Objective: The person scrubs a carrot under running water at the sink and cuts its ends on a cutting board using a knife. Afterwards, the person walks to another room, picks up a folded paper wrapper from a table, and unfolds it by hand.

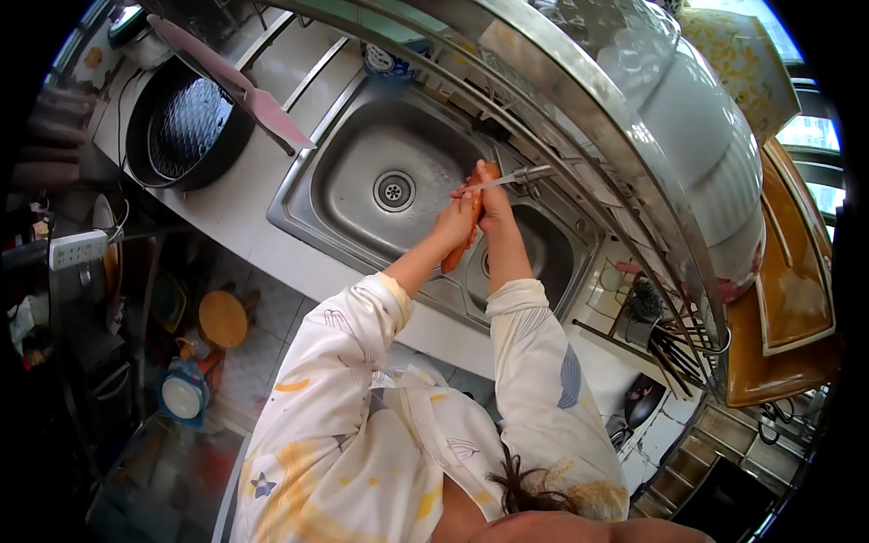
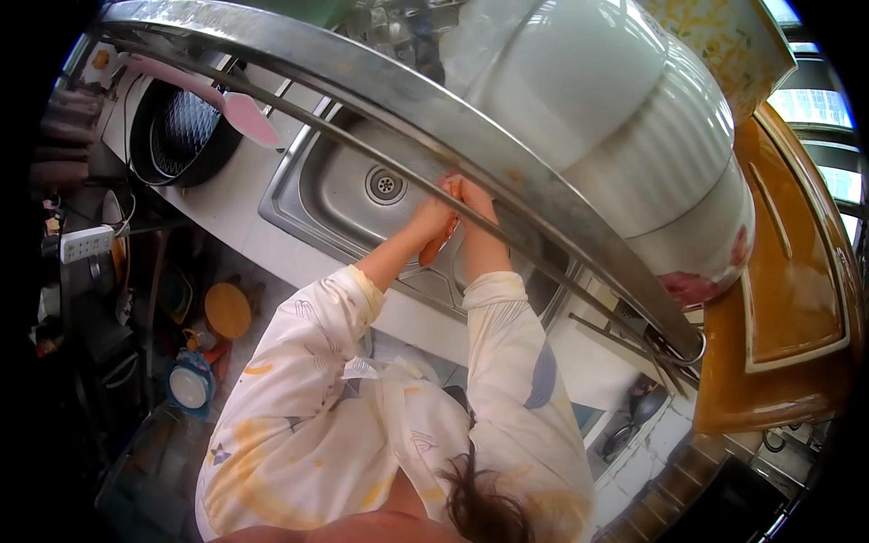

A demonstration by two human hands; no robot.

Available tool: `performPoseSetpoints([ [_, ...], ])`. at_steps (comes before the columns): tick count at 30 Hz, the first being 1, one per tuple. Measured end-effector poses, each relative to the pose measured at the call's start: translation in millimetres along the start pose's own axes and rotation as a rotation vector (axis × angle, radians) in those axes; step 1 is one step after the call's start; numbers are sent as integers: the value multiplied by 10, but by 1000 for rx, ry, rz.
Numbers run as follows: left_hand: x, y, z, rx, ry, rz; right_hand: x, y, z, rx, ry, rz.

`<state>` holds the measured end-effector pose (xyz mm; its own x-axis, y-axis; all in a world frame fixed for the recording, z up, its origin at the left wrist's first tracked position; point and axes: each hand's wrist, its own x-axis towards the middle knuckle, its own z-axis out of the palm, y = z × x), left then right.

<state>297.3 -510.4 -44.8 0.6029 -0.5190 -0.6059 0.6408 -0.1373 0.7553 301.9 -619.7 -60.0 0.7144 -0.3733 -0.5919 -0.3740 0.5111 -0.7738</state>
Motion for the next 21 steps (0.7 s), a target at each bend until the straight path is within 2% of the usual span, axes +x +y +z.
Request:
performPoseSetpoints([
  [1, -71, 60, -31, -48, -64, -121, 33, -30, 5, 134, -40, 67],
  [2, -170, 92, -63, -54, -60, -122, 52, -48, 0, 267, -79, 138],
  [4, -331, 94, -143, -443, -287, -302, 66, -122, 0, 362, -93, 175],
  [6, -351, -8, -177, -467, -309, -300, 84, -148, 0, 476, -157, 246],
  [8, -309, -90, -157, -498, -336, -295, 122, -111, 34, 384, -123, 198],
  [10, -283, -146, -140, -231, -95, -98, -51, -138, 221, 220, -31, 40],
  [11, -200, -242, -144, -234, -94, -99, -138, -133, 324, 218, -30, 42],
  [13, -20, -393, -152, 497, 346, 470, -228, -65, 468, -130, 230, -233],
  [14, -9, -407, -159, 496, 344, 472, -246, 48, 471, -107, 188, -377],
  [17, -88, -275, -294, 540, 288, 535, -108, 247, 343, -33, 110, -461],
  [19, 79, -307, -433, 827, 247, 562, -128, 217, 266, -4, 40, -414],
  [20, 131, -298, -440, 831, 242, 561, -142, 213, 225, 23, -26, -367],
  [21, 146, -234, -435, 587, 315, 605, -166, 182, 244, 25, -23, -367],
])
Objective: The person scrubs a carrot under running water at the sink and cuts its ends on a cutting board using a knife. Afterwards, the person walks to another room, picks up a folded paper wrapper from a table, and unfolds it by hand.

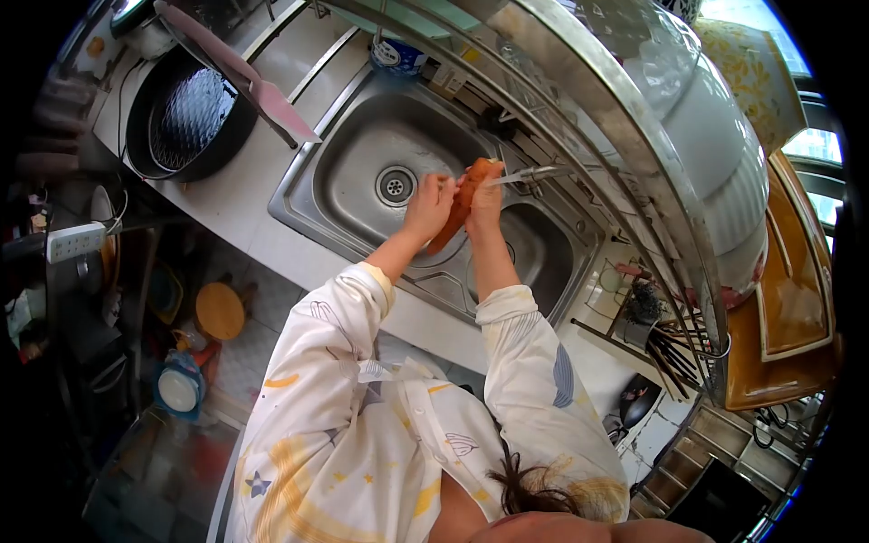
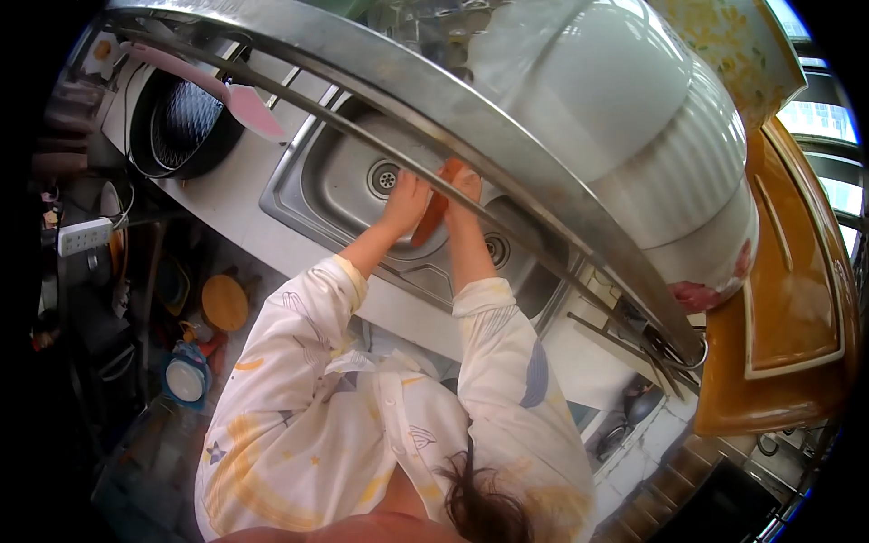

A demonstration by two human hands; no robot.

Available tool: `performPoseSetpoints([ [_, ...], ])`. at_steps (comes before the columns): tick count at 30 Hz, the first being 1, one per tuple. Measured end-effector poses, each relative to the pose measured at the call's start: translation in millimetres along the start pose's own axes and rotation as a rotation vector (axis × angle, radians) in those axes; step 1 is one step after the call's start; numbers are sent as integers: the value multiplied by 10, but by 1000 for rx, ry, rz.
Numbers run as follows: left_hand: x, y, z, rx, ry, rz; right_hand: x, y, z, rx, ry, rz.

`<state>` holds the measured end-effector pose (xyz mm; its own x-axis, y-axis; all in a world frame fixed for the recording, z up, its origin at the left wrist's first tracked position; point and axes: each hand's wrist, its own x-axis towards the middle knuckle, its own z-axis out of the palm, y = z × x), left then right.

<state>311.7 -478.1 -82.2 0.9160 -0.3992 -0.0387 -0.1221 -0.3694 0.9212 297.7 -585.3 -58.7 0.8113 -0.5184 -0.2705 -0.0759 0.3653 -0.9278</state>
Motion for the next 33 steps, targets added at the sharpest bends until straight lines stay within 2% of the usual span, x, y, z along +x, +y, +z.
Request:
performPoseSetpoints([
  [1, 48, 59, -27, -209, 138, -32, -15, -55, 39, 169, 64, 124],
  [2, 107, 134, -31, -209, 136, -34, -40, -102, 80, 337, 129, 249],
  [4, 226, 361, -67, -287, 35, 114, -51, 16, 18, 328, 60, 214],
  [5, 252, 461, -126, -287, 34, 113, -55, 85, -19, 320, -10, 177],
  [7, 293, 631, -225, -258, -216, -105, -64, 113, -44, 272, -79, 114],
  [8, 323, 600, -164, -258, -216, -104, -64, 118, -64, 237, -85, 82],
  [10, 387, 475, 39, -312, -95, -49, -88, 96, -54, 76, -17, 2],
  [12, 436, 517, 155, -251, -62, -53, -107, 128, -42, -154, 81, -114],
  [14, 466, 688, 151, -389, 82, -212, -111, 194, -59, -378, 140, -211],
  [18, 528, 592, 212, -377, 62, -318, -110, 212, -159, -783, 157, -281],
  [20, 514, 636, 55, -636, -214, -363, -112, 67, -221, 87, -48, 154],
  [21, 505, 685, -135, -624, -358, -451, -23, 129, -378, 174, -246, 216],
  [22, 508, 522, -23, -626, -360, -458, 29, 105, -448, 244, -443, 288],
  [23, 549, 321, 115, -685, -300, -495, 59, 126, -472, 14, -319, 371],
  [24, 550, 363, 127, -731, -140, -509, 47, 24, -356, -216, -193, 446],
  [25, 549, 423, 125, -769, 20, -511, 9, -26, -201, -297, -113, 362],
  [26, 563, 434, 110, -771, 19, -511, -28, -75, -47, -385, -28, 282],
  [28, 642, 355, 83, -1210, 295, -482, -8, -45, 45, -1208, -134, -619],
  [29, 718, 270, 48, -1204, 336, -479, -107, -69, -8, -1230, -209, -513],
  [30, 800, 150, 40, -1197, 377, -476, -225, -145, -9, -1232, -209, -514],
  [33, 948, -101, -246, -1467, 485, -520, -369, -194, -74, -1378, -262, -596],
])
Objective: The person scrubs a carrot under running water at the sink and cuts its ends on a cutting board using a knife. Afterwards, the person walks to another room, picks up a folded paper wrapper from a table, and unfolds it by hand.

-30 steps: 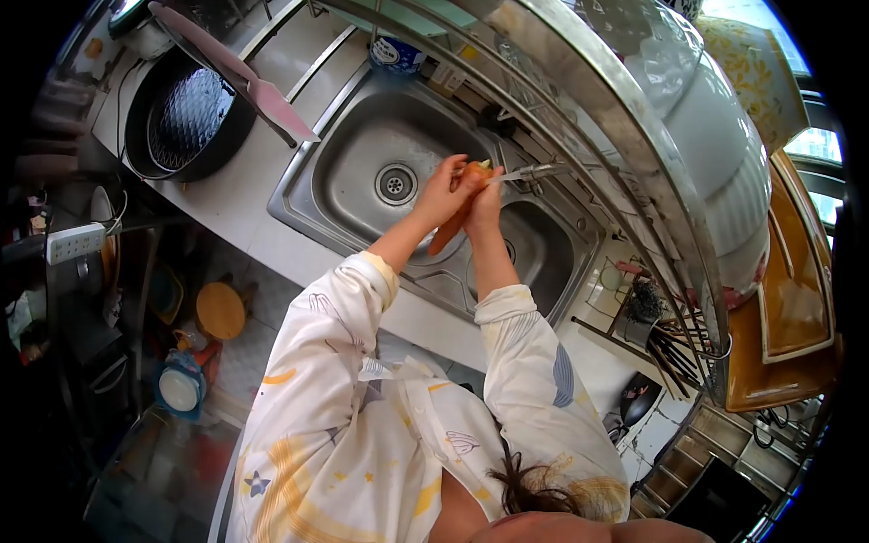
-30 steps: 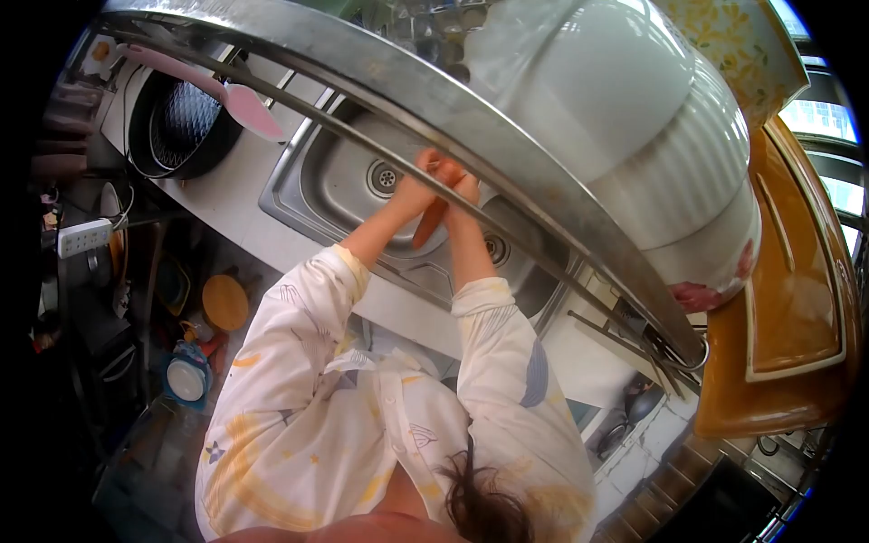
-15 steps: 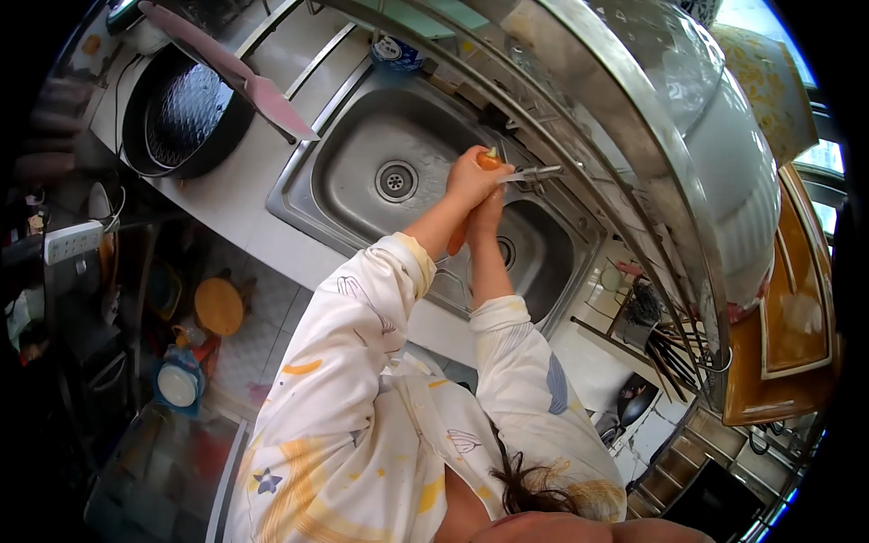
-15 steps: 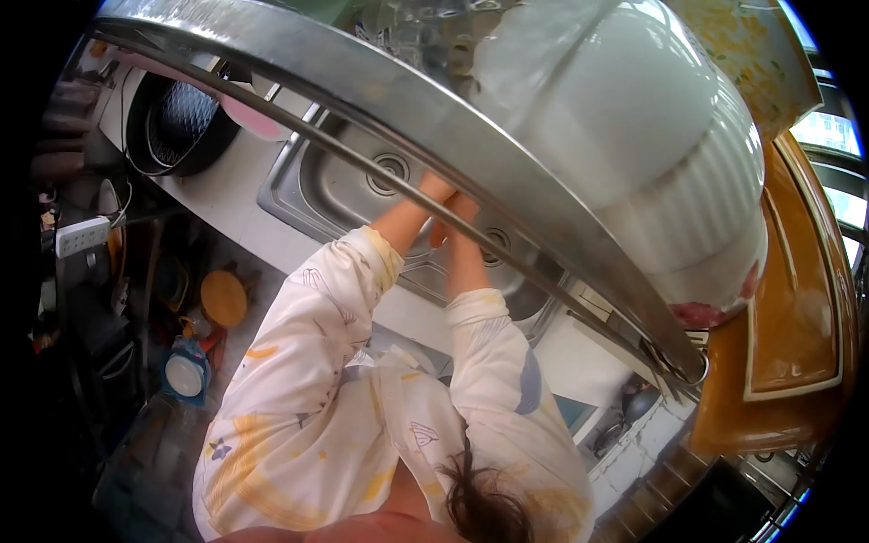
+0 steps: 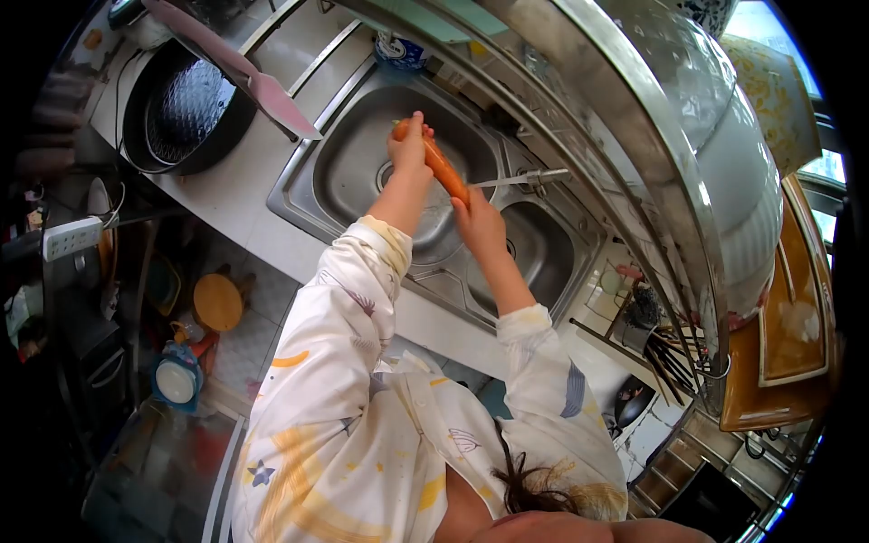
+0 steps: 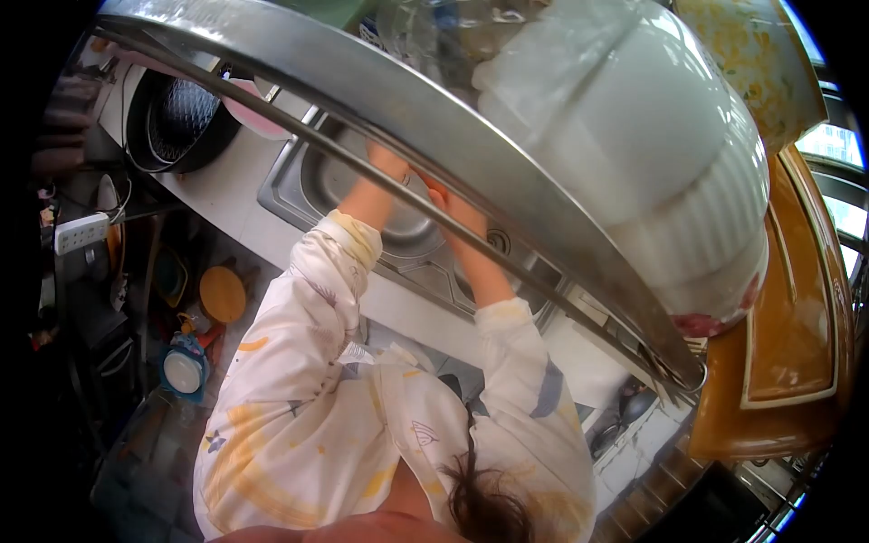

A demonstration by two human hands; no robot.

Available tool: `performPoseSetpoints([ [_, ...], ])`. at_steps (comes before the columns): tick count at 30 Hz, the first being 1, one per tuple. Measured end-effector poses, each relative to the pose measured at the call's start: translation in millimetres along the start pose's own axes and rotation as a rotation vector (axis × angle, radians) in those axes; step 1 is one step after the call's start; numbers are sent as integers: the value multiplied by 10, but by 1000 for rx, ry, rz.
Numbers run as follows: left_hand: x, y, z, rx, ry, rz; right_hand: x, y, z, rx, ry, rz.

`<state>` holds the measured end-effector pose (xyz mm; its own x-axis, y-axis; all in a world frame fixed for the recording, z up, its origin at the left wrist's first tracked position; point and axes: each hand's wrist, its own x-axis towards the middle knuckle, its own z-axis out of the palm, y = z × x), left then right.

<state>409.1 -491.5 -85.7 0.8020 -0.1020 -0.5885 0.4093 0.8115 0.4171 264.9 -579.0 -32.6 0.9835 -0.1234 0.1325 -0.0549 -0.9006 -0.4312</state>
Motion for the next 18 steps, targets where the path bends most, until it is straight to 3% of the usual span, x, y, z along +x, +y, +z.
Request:
performPoseSetpoints([
  [2, -201, 144, 127, -21, 49, -11, -109, 175, 66, 518, -141, 262],
  [3, -327, 155, 155, -35, 95, -35, -114, 192, -17, 519, -144, 268],
  [5, -392, 55, 143, 8, 80, -29, 4, 190, -227, 1070, -596, 871],
  [6, -401, -43, 89, -41, 22, -198, 7, 223, -199, 1264, -645, 820],
  [7, -448, -119, 51, -89, -34, -367, 21, 189, -204, 1262, -645, 821],
  [8, -511, -218, 28, -92, -34, -366, 44, 143, -191, 1278, -615, 838],
  [10, -718, -439, -8, 270, -131, -238, 63, 57, -156, 1292, -583, 858],
  [11, -799, -542, -51, 268, -133, -240, 72, 28, -138, 1113, -467, 880],
  [12, -838, -670, -131, 544, -219, 17, 85, 7, -126, 936, -352, 895],
  [15, -911, -715, -191, 847, -357, 317, -2, -84, -165, 962, -215, 923],
  [18, -893, -618, -71, 651, -209, -30, -175, -98, -116, 955, -240, 797],
])
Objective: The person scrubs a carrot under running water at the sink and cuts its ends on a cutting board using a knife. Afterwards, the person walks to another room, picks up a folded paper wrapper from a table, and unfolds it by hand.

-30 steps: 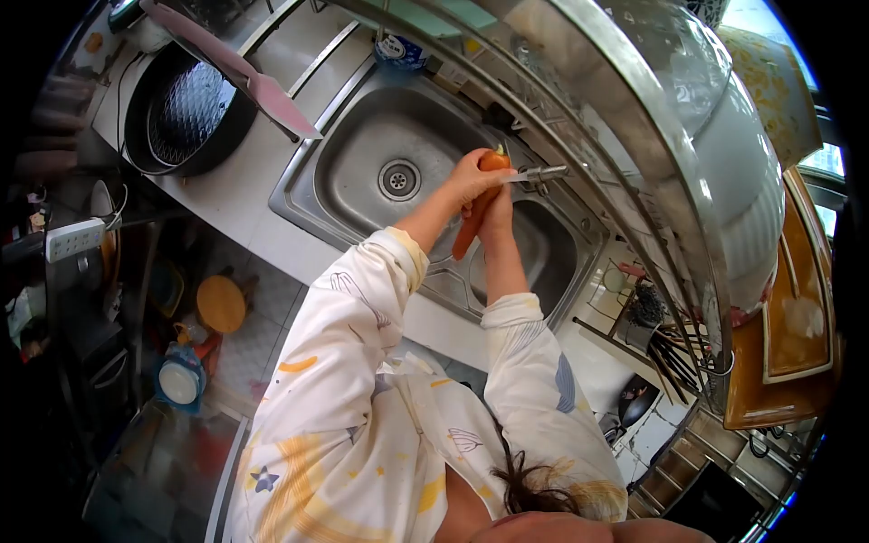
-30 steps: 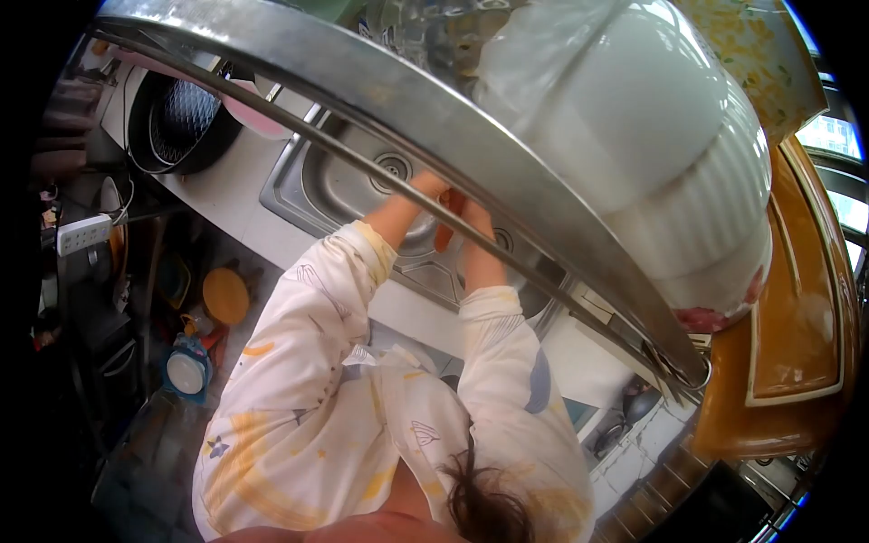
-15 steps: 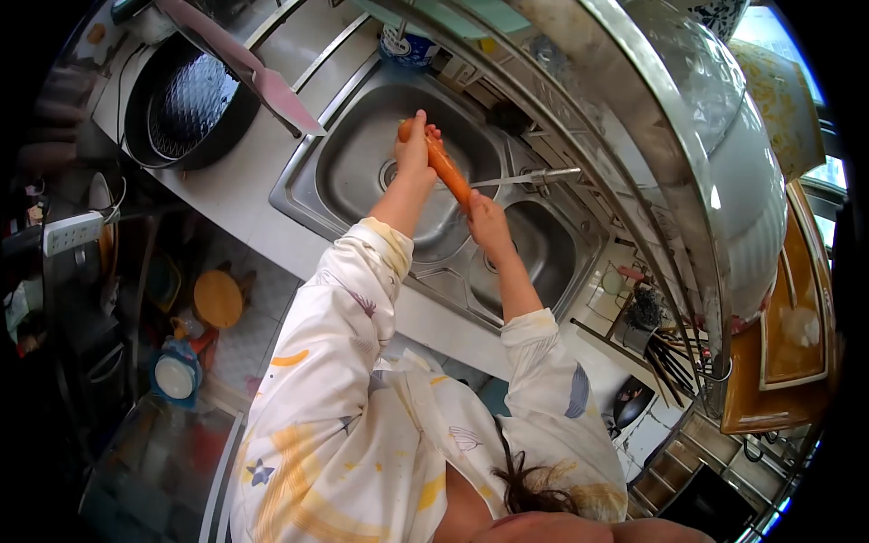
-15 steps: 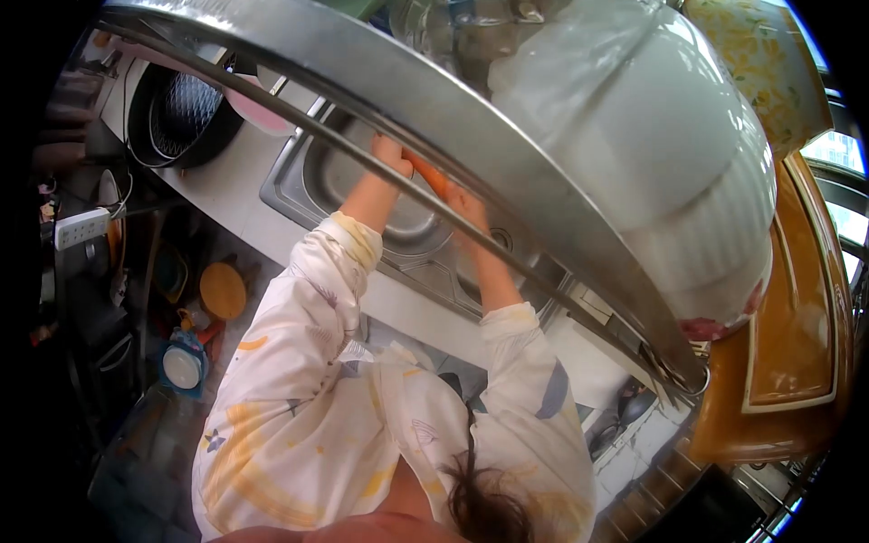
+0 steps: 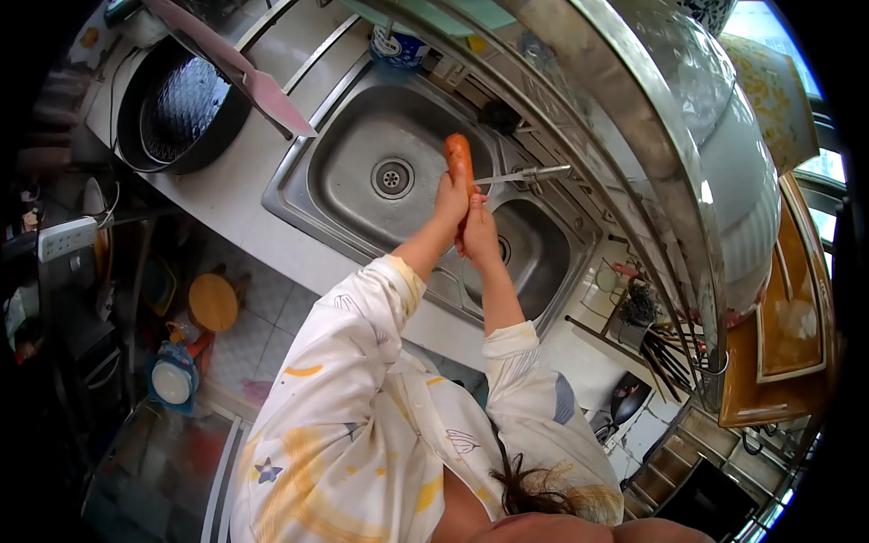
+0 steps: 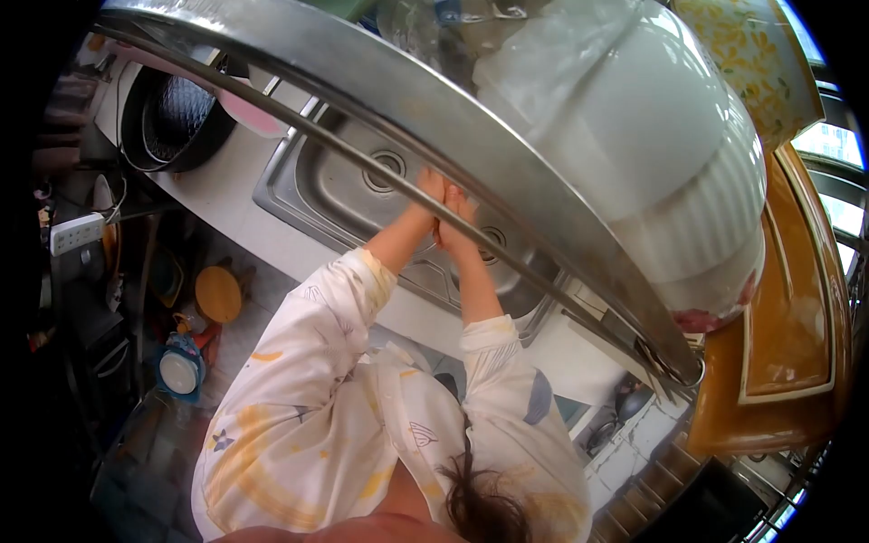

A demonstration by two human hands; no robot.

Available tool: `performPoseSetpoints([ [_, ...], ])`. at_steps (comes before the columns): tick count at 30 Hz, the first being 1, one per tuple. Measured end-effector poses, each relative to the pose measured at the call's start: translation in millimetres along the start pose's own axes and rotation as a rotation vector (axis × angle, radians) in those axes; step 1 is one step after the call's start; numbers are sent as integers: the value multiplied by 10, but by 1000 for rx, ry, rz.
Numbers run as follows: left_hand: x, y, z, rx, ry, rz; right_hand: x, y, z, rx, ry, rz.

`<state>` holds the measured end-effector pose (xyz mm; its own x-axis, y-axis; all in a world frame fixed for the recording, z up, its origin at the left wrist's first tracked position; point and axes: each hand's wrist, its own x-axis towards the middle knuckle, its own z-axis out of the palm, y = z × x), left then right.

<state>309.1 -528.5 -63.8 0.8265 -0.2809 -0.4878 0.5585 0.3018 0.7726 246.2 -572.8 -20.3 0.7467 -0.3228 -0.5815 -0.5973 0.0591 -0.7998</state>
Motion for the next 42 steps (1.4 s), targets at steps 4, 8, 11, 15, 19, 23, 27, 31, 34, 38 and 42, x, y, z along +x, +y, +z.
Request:
performPoseSetpoints([
  [4, 141, 36, -35, -244, -115, -397, -88, -36, 38, 2, 86, 46],
  [8, -198, 120, 51, -1, -193, -122, -43, 31, -47, 125, 113, 43],
  [11, -176, 80, 62, 29, -156, -88, -92, 45, -1, 112, 96, 3],
  [15, 6, 142, 20, -156, -112, -331, -177, 40, 55, 22, 141, -167],
  [19, 2, 295, 11, -293, -86, -456, -291, -69, -4, 29, 94, -28],
  [23, -87, 67, 68, -139, -206, -119, -229, 17, -99, 257, 52, 93],
  [27, -125, 173, 163, -20, -108, -42, -322, 34, -26, 216, 82, 54],
  [31, 170, 214, 78, -170, -135, -371, -357, 52, 10, -2, 131, -80],
  [34, 196, 165, 55, -235, -152, -406, -319, 55, -62, -49, 117, -92],
  [38, -33, 48, 150, -110, -159, 15, -282, -20, -81, 218, 87, 51],
  [42, 103, -46, 150, -83, -174, -15, -287, 24, -25, 126, 113, -34],
])
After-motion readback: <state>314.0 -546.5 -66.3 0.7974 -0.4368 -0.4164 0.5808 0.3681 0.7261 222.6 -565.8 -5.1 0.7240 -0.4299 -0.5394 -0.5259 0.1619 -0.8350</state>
